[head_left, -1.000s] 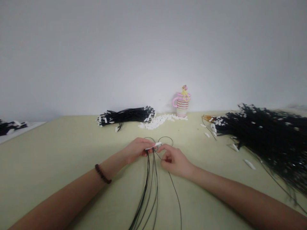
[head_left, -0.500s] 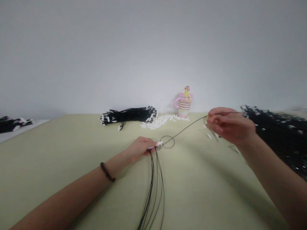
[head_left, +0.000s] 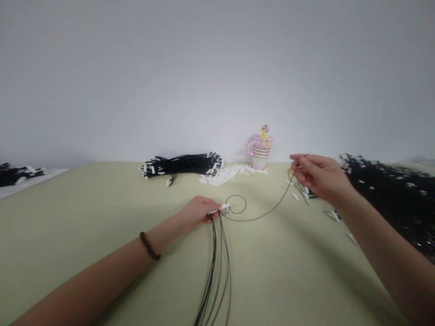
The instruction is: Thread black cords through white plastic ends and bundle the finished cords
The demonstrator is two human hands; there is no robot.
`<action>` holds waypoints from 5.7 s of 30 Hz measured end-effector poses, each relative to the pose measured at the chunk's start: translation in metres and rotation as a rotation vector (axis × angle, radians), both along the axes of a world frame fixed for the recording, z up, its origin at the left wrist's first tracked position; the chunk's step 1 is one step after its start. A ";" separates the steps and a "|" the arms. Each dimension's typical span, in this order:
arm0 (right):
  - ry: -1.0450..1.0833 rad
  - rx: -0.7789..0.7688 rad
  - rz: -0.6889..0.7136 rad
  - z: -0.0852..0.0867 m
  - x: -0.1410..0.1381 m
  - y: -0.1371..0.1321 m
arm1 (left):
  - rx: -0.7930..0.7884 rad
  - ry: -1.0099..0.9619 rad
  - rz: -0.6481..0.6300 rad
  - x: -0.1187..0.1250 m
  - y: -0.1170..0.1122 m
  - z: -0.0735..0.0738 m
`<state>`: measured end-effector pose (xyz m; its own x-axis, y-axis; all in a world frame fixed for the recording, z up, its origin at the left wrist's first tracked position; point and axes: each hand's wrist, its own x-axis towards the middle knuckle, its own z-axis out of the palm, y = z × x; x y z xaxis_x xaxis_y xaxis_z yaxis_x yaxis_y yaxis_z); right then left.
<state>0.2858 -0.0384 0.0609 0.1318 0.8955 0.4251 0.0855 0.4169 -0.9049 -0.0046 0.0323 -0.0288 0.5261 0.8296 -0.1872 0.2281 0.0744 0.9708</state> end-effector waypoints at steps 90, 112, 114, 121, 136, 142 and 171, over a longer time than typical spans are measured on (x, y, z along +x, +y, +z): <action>-0.348 -0.220 -0.018 -0.122 -0.116 0.008 | -0.028 -0.071 0.010 0.001 -0.002 0.002; -0.242 -0.329 -0.007 -0.116 -0.121 0.013 | 0.076 0.018 0.057 0.006 -0.012 0.004; -0.223 -0.328 -0.011 -0.116 -0.121 0.013 | 0.070 0.017 0.065 0.006 -0.012 0.005; -0.201 -0.338 -0.011 -0.116 -0.121 0.013 | 0.078 -0.001 0.063 0.005 -0.010 0.001; -0.169 -0.329 -0.058 -0.114 -0.123 0.011 | 0.149 0.044 0.092 0.008 -0.013 0.002; -0.160 -0.310 -0.083 -0.111 -0.124 0.009 | 0.158 0.059 0.116 0.009 -0.013 0.002; -0.252 -0.260 -0.128 -0.113 -0.125 0.009 | 0.146 0.028 0.085 0.007 -0.014 0.001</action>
